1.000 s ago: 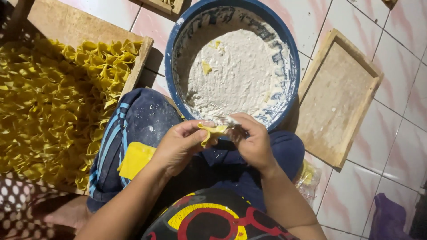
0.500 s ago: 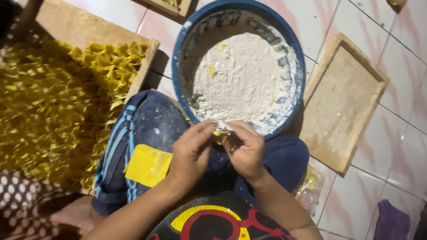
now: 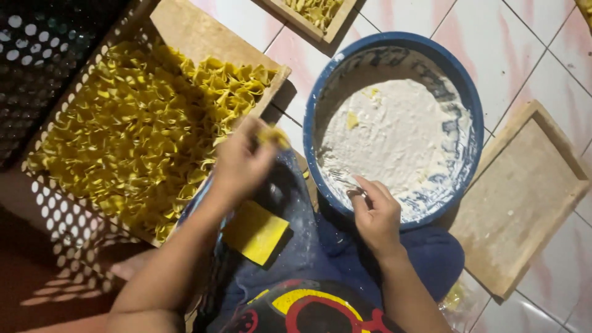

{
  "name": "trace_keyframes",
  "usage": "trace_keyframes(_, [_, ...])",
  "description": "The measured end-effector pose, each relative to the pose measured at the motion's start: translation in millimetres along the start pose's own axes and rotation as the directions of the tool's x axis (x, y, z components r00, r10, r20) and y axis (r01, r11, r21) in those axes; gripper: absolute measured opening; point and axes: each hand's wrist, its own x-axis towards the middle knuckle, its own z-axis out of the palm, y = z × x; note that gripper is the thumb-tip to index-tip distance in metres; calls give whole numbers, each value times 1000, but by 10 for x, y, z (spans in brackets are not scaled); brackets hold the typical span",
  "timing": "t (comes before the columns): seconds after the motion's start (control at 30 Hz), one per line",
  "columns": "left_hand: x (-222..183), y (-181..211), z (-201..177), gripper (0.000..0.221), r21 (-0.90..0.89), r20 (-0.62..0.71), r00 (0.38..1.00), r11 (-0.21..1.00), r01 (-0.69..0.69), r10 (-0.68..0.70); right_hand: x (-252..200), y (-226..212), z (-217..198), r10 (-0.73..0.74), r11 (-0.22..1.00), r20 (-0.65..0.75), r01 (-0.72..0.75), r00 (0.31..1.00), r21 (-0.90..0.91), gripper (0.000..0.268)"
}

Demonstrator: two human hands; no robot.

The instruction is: The person is manually preparing wontons by placing filling on dough wrappers and folding them into shape.

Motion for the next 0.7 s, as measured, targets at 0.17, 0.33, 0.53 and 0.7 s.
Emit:
trace_keyframes(0.17, [853, -1157, -576, 16, 144, -345, 938, 988, 57, -3, -211, 340, 209, -41, 982, 32, 46, 999, -183, 16])
trace_keyframes(0.33, [1667, -2263, -1165, 29, 454, -521, 850, 867, 206, 72, -278, 366, 310, 46, 962, 50, -31, 998, -272, 34])
trace_keyframes(0.53, [2159, -2955, -1365, 42, 683, -570, 810, 625, 378, 134, -248, 347, 340, 96, 941, 71, -67, 993, -331, 33])
trace_keyframes(0.7, [2092, -2768, -1420, 7, 780, -458, 808, 604, 166, 369, -211, 301, 363, 127, 937, 77, -94, 989, -335, 36])
